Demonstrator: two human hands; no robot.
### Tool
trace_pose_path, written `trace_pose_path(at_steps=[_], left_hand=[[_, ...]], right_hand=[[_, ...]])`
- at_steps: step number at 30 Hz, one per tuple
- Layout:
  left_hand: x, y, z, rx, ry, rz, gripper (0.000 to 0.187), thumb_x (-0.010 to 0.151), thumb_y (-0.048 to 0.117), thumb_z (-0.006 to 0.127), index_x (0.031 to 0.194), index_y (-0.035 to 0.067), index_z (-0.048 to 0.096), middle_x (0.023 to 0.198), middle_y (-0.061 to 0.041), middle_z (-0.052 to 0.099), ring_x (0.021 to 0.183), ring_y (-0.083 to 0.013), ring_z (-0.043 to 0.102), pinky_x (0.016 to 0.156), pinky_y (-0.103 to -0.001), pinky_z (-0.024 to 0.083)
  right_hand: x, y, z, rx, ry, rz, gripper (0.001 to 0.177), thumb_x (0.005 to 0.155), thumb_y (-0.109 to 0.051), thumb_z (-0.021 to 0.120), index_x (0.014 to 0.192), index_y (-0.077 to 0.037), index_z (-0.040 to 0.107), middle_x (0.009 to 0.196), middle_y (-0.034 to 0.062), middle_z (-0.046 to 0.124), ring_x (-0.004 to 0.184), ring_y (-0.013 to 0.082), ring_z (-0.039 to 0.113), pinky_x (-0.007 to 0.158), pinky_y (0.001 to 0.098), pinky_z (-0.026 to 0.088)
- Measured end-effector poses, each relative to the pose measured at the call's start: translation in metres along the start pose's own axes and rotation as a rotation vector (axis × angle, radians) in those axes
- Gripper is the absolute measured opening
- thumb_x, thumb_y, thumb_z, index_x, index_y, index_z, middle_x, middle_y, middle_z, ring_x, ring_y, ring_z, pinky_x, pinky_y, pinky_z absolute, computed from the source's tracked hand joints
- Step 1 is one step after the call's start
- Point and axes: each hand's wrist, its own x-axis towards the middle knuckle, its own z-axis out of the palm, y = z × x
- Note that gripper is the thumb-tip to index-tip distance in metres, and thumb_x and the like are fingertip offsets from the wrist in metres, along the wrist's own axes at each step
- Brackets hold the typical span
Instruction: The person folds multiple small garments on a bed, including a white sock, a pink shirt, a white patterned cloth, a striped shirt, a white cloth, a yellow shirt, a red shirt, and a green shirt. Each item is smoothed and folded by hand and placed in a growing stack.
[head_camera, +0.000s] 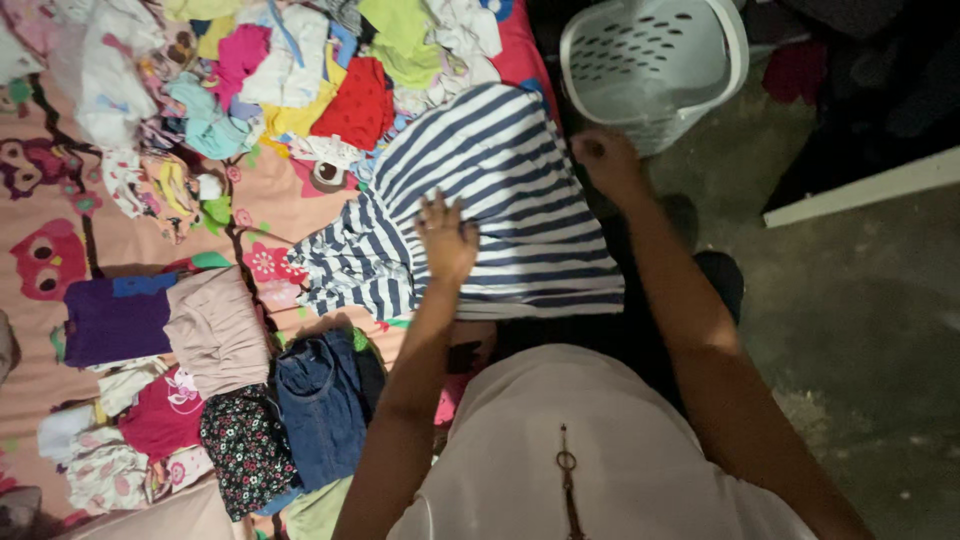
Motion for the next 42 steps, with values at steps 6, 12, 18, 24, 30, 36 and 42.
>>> trace_pose_path(at_steps=[6, 12, 18, 24, 30, 36, 42], left_hand=[[-0.003, 0.026, 0.023, 0.082, 0.084, 0.079, 0.065, 0.104, 0.05, 0.04, 0.161, 0.018, 0.036, 0.168, -0.023, 0.022, 0.155, -0.0449, 0.016, 0.121, -0.066, 0.008], [-0.004, 0.026, 0.018, 0.046, 0.048, 0.049, 0.065, 0.106, 0.052, 0.035, 0.163, 0.021, 0.032, 0.17, -0.021, 0.02, 0.157, -0.0424, 0.013, 0.122, -0.066, 0.008], [0.0, 0.03, 0.011, 0.03, -0.013, 0.04, 0.065, 0.106, 0.052, 0.035, 0.163, 0.021, 0.03, 0.17, -0.02, 0.019, 0.157, -0.0419, 0.011, 0.121, -0.067, 0.007], [-0.003, 0.03, 0.011, 0.045, -0.05, 0.035, 0.066, 0.106, 0.052, 0.033, 0.163, 0.02, 0.029, 0.17, -0.02, 0.018, 0.157, -0.0421, 0.01, 0.121, -0.067, 0.006], [-0.002, 0.03, 0.01, 0.024, 0.015, 0.045, 0.064, 0.107, 0.053, 0.034, 0.162, 0.02, 0.033, 0.169, -0.02, 0.02, 0.157, -0.0421, 0.012, 0.121, -0.068, 0.006], [-0.004, 0.025, 0.012, -0.053, 0.039, 0.065, 0.062, 0.106, 0.049, 0.04, 0.159, 0.017, 0.039, 0.168, -0.021, 0.024, 0.155, -0.044, 0.014, 0.12, -0.07, 0.008], [0.012, -0.01, 0.0, -0.276, 0.188, 0.002, 0.053, 0.113, 0.038, 0.034, 0.159, 0.013, 0.043, 0.171, -0.016, 0.033, 0.163, -0.042, 0.017, 0.131, -0.065, 0.011]], right_hand=[[0.076, 0.032, 0.09, -0.053, 0.048, 0.018, 0.038, 0.092, -0.032, 0.078, 0.11, 0.002, 0.072, 0.091, 0.0127, 0.075, 0.082, 0.0232, 0.07, 0.076, 0.0373, 0.055], [0.098, 0.038, 0.092, 0.105, -0.011, 0.37, 0.044, 0.089, -0.042, 0.078, 0.106, -0.001, 0.074, 0.091, 0.011, 0.075, 0.077, 0.0238, 0.069, 0.069, 0.0401, 0.054], [0.102, 0.034, 0.076, 0.118, 0.17, 0.201, 0.043, 0.081, -0.036, 0.084, 0.104, -0.002, 0.072, 0.093, 0.0111, 0.074, 0.08, 0.0205, 0.07, 0.071, 0.0367, 0.059], [0.117, -0.008, 0.068, 0.174, -0.019, 0.319, 0.044, 0.092, -0.04, 0.086, 0.106, 0.001, 0.075, 0.097, 0.0104, 0.073, 0.084, 0.0171, 0.065, 0.076, 0.0336, 0.054], [0.15, -0.012, 0.064, 0.627, -0.163, 0.456, 0.034, 0.087, -0.018, 0.078, 0.118, -0.004, 0.073, 0.1, 0.004, 0.073, 0.087, 0.0145, 0.067, 0.076, 0.0298, 0.057], [0.143, -0.004, 0.071, -0.074, 0.423, -0.059, 0.045, 0.088, -0.003, 0.064, 0.133, -0.005, 0.07, 0.121, 0.0111, 0.071, 0.105, 0.0262, 0.061, 0.091, 0.0388, 0.049], [0.034, -0.076, 0.15, -0.533, 0.158, -0.485, 0.043, 0.097, -0.018, 0.054, 0.137, -0.003, 0.064, 0.137, 0.0166, 0.06, 0.126, 0.0354, 0.053, 0.102, 0.0496, 0.044]])
